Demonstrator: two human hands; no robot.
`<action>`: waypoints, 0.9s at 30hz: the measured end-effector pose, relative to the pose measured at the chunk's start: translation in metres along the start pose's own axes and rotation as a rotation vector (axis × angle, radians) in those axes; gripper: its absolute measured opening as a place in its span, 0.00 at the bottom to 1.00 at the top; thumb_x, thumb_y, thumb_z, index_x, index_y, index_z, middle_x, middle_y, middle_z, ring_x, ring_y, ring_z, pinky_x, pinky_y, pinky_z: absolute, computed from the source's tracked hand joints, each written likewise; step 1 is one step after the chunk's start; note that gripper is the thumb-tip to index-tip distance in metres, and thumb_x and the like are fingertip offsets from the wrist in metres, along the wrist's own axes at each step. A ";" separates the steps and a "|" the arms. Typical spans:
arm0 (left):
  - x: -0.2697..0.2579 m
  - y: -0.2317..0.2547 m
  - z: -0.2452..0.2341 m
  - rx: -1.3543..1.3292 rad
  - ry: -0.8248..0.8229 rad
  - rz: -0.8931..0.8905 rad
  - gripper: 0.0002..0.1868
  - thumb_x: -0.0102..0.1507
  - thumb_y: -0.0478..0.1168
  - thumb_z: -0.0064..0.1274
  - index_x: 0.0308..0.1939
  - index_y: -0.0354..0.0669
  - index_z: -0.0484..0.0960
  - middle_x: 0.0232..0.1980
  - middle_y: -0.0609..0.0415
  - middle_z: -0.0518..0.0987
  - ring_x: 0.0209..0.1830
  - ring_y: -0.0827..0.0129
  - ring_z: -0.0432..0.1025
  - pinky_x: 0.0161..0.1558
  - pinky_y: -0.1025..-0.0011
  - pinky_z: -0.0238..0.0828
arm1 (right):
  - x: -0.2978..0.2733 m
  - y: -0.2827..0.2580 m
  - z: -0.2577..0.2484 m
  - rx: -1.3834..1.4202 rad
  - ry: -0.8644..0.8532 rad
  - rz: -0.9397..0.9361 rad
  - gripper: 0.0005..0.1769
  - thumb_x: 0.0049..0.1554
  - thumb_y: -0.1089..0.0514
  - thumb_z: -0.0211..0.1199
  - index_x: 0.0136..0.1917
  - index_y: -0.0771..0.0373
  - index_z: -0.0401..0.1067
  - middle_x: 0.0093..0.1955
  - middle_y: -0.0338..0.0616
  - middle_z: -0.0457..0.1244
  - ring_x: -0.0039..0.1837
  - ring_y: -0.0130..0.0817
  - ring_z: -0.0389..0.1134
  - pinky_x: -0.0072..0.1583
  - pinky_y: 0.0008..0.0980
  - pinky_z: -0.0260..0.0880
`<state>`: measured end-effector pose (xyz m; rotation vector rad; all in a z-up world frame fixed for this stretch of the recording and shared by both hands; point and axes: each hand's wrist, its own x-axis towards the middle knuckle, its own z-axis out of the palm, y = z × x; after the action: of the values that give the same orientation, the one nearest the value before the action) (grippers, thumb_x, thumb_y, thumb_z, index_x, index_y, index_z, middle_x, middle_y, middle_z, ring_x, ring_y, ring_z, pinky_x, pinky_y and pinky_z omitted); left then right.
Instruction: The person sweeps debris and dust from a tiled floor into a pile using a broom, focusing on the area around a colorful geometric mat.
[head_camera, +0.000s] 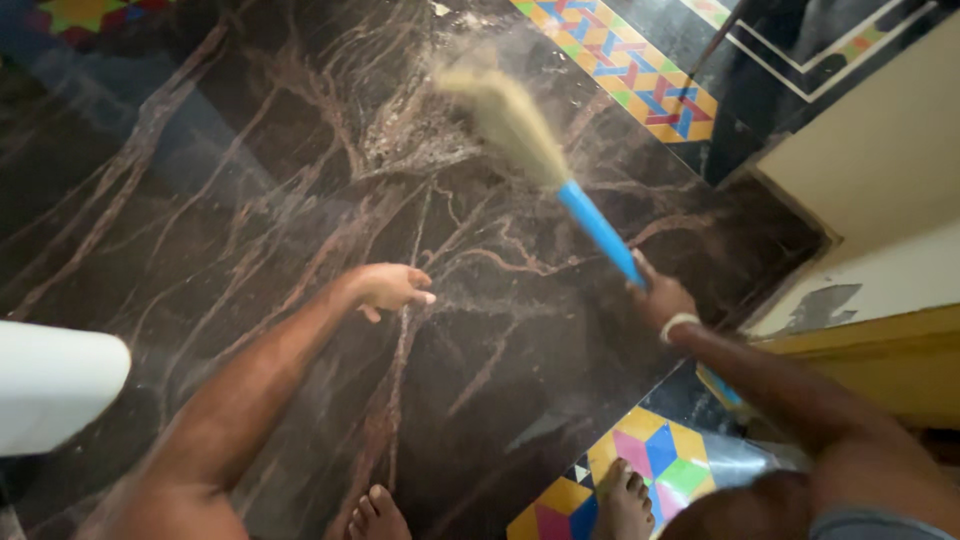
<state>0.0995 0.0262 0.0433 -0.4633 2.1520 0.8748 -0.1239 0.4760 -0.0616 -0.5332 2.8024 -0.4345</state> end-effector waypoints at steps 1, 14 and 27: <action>0.002 -0.001 0.001 0.009 -0.010 -0.054 0.39 0.63 0.61 0.53 0.76 0.59 0.64 0.73 0.53 0.73 0.64 0.58 0.74 0.49 0.51 0.82 | -0.014 0.008 0.005 0.011 -0.077 0.019 0.39 0.60 0.39 0.56 0.82 0.27 0.49 0.50 0.57 0.70 0.52 0.56 0.74 0.56 0.52 0.72; 0.016 0.017 -0.010 0.047 -0.007 0.011 0.36 0.64 0.61 0.51 0.75 0.59 0.66 0.70 0.53 0.72 0.61 0.56 0.74 0.46 0.54 0.83 | 0.049 0.020 0.010 0.191 0.299 0.028 0.31 0.60 0.40 0.63 0.70 0.57 0.67 0.52 0.63 0.69 0.55 0.63 0.70 0.54 0.54 0.70; 0.097 -0.042 -0.038 -0.163 -0.039 0.033 0.33 0.65 0.61 0.55 0.72 0.60 0.73 0.48 0.45 0.80 0.26 0.67 0.68 0.30 0.53 0.73 | 0.039 -0.029 0.071 1.046 0.449 0.598 0.14 0.55 0.56 0.67 0.49 0.65 0.68 0.35 0.44 0.62 0.35 0.36 0.64 0.39 0.43 0.69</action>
<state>0.0404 -0.0349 -0.0301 -0.4885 2.0667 1.0747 -0.1288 0.4175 -0.1244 0.6632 2.3902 -1.8239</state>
